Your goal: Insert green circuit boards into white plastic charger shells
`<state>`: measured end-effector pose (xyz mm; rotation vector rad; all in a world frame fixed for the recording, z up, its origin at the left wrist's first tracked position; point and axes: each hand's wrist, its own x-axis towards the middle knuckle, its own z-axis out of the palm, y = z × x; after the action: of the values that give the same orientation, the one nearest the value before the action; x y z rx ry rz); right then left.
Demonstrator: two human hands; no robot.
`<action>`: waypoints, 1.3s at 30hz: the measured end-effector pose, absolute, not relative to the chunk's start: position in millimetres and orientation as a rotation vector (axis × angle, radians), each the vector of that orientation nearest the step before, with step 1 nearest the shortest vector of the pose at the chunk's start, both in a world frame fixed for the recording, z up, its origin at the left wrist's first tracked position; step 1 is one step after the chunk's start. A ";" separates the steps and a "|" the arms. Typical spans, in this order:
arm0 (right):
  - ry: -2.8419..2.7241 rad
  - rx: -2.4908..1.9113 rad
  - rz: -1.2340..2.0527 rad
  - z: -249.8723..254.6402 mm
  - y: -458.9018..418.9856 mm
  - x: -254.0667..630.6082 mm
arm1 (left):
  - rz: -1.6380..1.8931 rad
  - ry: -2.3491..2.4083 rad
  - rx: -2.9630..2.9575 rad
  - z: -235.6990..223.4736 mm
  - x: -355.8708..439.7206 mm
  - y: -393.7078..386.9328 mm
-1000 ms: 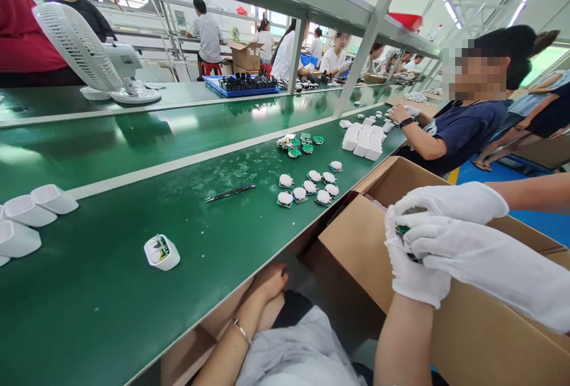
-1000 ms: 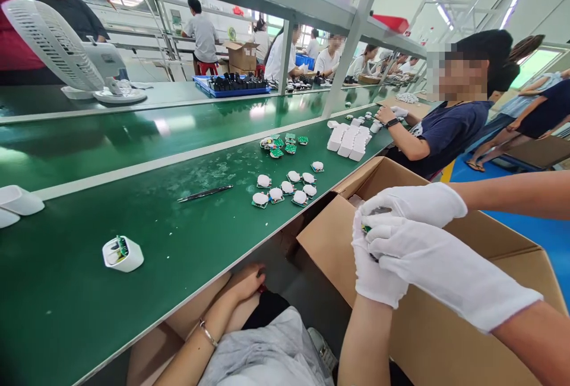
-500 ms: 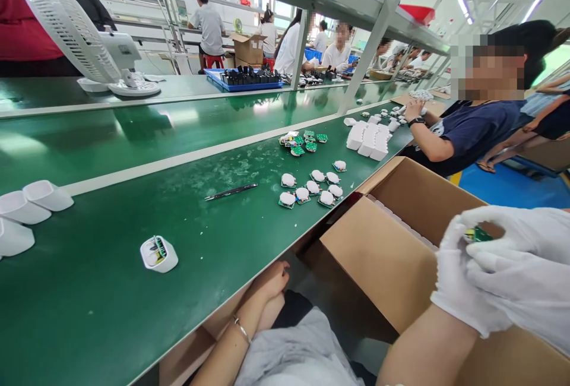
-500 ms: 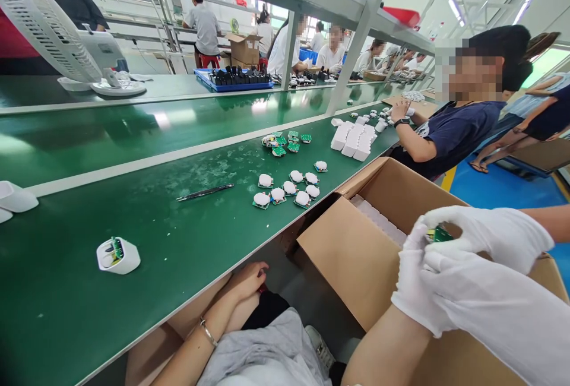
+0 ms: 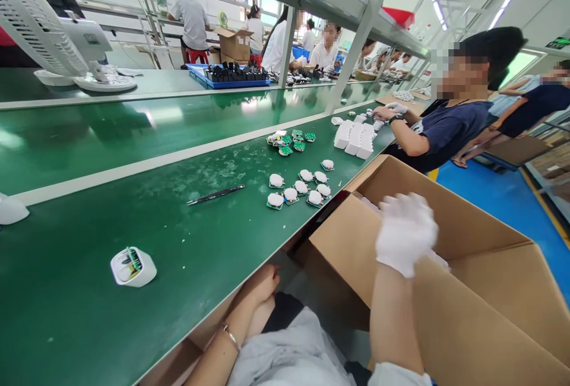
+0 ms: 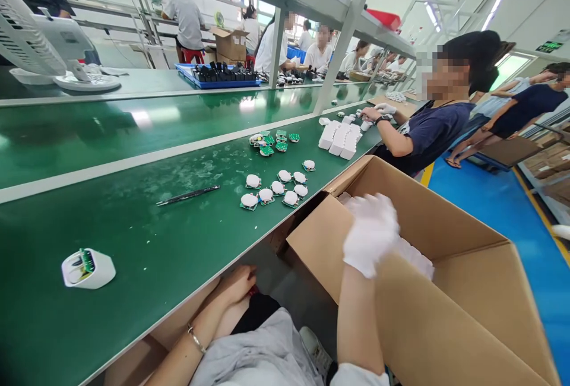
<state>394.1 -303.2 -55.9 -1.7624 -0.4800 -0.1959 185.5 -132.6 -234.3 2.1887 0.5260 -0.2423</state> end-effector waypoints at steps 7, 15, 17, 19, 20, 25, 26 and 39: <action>-0.495 -2.132 0.099 -34.7 -192.6 474.2 | -0.183 0.461 2.171 -230.6 183.3 -133.0; -0.762 -1.822 0.196 -53.7 -183.9 492.2 | -0.100 0.473 2.131 -224.9 177.0 -128.4; -0.808 -1.729 0.216 -56.3 -186.2 480.5 | -0.067 0.450 2.104 -218.9 173.9 -132.3; -0.840 -1.657 0.230 -55.8 -188.1 466.9 | -0.038 0.417 2.034 -207.0 168.5 -137.2; -0.855 -1.625 0.239 -54.7 -189.0 459.8 | -0.029 0.391 1.985 -198.7 165.0 -139.3; -0.871 -1.366 0.402 -44.4 -193.2 423.9 | -0.060 0.243 1.862 -141.4 142.6 -142.2; -0.869 -1.318 0.437 -42.4 -193.9 417.3 | -0.046 0.216 1.854 -129.4 137.1 -141.3; -0.939 -1.312 0.828 -25.7 -176.2 339.7 | 1.083 1.653 2.172 -73.3 69.5 -80.9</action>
<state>339.7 -176.2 -25.7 -1.3116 -0.9387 0.8282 69.5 -80.9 -73.3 2.1715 1.6532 1.0829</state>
